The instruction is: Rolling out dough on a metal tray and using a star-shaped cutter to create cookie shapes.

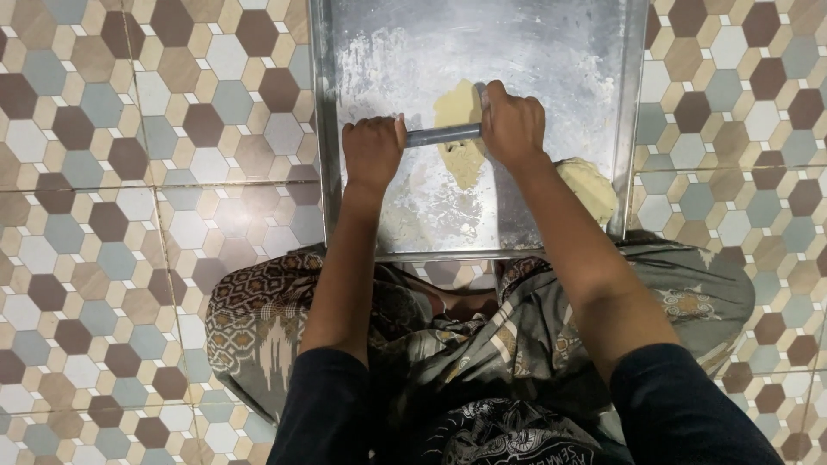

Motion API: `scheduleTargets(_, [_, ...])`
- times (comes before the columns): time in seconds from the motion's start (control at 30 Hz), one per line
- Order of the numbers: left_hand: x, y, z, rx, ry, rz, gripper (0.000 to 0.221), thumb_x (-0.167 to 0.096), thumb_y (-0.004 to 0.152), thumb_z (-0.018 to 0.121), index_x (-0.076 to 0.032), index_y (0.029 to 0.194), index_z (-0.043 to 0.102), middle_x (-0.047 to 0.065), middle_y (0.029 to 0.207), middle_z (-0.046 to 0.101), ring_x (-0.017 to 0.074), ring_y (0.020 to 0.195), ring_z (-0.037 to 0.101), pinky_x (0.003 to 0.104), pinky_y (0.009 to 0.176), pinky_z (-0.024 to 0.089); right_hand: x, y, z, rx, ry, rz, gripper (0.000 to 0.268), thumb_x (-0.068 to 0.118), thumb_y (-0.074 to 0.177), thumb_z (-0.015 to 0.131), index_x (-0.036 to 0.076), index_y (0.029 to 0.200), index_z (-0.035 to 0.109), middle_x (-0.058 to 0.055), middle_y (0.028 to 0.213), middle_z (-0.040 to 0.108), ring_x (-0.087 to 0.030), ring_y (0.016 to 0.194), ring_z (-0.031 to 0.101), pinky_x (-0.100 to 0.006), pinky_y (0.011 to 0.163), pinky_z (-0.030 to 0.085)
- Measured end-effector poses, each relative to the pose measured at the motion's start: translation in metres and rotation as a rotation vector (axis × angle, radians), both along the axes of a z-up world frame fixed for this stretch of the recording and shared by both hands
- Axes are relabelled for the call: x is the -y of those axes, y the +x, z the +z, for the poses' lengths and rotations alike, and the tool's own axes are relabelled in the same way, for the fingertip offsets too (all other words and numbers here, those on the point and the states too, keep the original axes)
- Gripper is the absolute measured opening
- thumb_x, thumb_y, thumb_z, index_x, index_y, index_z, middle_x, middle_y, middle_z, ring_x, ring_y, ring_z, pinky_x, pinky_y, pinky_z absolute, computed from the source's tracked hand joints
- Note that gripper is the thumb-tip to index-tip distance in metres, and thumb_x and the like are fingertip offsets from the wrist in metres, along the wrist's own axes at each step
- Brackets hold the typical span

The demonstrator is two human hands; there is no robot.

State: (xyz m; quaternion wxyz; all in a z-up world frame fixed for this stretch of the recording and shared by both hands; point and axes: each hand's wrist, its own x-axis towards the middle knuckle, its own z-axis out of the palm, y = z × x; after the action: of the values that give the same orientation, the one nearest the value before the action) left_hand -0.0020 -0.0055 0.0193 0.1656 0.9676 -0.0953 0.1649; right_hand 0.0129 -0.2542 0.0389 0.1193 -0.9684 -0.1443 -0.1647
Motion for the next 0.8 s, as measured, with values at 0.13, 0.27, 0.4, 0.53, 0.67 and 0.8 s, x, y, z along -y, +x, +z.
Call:
scheduleTargets(0.13, [0.000, -0.004, 0.000, 0.056, -0.036, 0.007, 0.030, -0.023, 0.098, 0.059, -0.007, 0.078, 0.075, 0.007, 0.076, 0.072, 0.0262, 0.064, 0.061, 0.039, 0.066, 0.042, 0.001, -0.007, -0.009, -0.027, -0.014, -0.030, 0.019, -0.001, 0.085, 0.062, 0.009, 0.100, 0.057, -0.002, 0.062, 0.062, -0.025, 0.053, 0.058, -0.035, 0.069, 0.045])
scheduleTargets(0.27, [0.001, -0.011, 0.001, -0.023, 0.082, 0.001, 0.045, -0.035, 0.109, 0.043, -0.013, 0.083, 0.072, 0.005, 0.069, 0.063, 0.0245, 0.069, 0.067, 0.041, 0.066, 0.047, 0.002, -0.010, -0.016, 0.149, -0.092, -0.018, 0.009, 0.010, 0.097, 0.059, 0.016, 0.099, 0.053, 0.001, 0.057, 0.054, -0.018, 0.053, 0.061, -0.032, 0.060, 0.041])
scheduleTargets(0.4, [0.005, -0.020, -0.008, 0.029, 0.048, 0.047, 0.040, -0.037, 0.108, 0.046, -0.013, 0.085, 0.069, 0.008, 0.077, 0.064, 0.0282, 0.077, 0.066, 0.042, 0.068, 0.046, -0.001, -0.017, -0.009, 0.209, -0.085, -0.012, 0.009, 0.010, 0.099, 0.058, 0.016, 0.102, 0.052, 0.002, 0.063, 0.053, -0.018, 0.057, 0.061, -0.033, 0.062, 0.040])
scheduleTargets(0.53, [0.009, -0.031, -0.010, -0.003, 0.022, 0.062, 0.038, -0.038, 0.107, 0.048, -0.012, 0.087, 0.067, 0.010, 0.085, 0.065, 0.0315, 0.087, 0.066, 0.044, 0.073, 0.047, -0.001, -0.027, -0.003, 0.206, -0.064, -0.005, 0.009, 0.009, 0.099, 0.059, 0.016, 0.100, 0.053, 0.002, 0.065, 0.052, -0.019, 0.059, 0.060, -0.034, 0.064, 0.039])
scheduleTargets(0.67, [0.009, -0.035, -0.005, -0.100, 0.040, 0.070, 0.040, -0.042, 0.109, 0.041, -0.014, 0.092, 0.064, 0.010, 0.090, 0.063, 0.0326, 0.093, 0.065, 0.045, 0.075, 0.047, -0.001, -0.027, -0.005, 0.159, -0.078, -0.007, 0.006, 0.013, 0.102, 0.060, 0.015, 0.101, 0.054, 0.000, 0.071, 0.054, -0.020, 0.064, 0.061, -0.034, 0.067, 0.040])
scheduleTargets(0.8, [0.009, -0.038, -0.002, -0.166, 0.080, 0.066, 0.041, -0.043, 0.111, 0.037, -0.015, 0.095, 0.062, 0.010, 0.093, 0.062, 0.0330, 0.097, 0.064, 0.045, 0.077, 0.046, -0.002, -0.033, -0.004, 0.127, -0.087, -0.035, 0.005, 0.013, 0.102, 0.058, 0.014, 0.098, 0.056, 0.000, 0.072, 0.054, -0.021, 0.066, 0.061, -0.035, 0.067, 0.040])
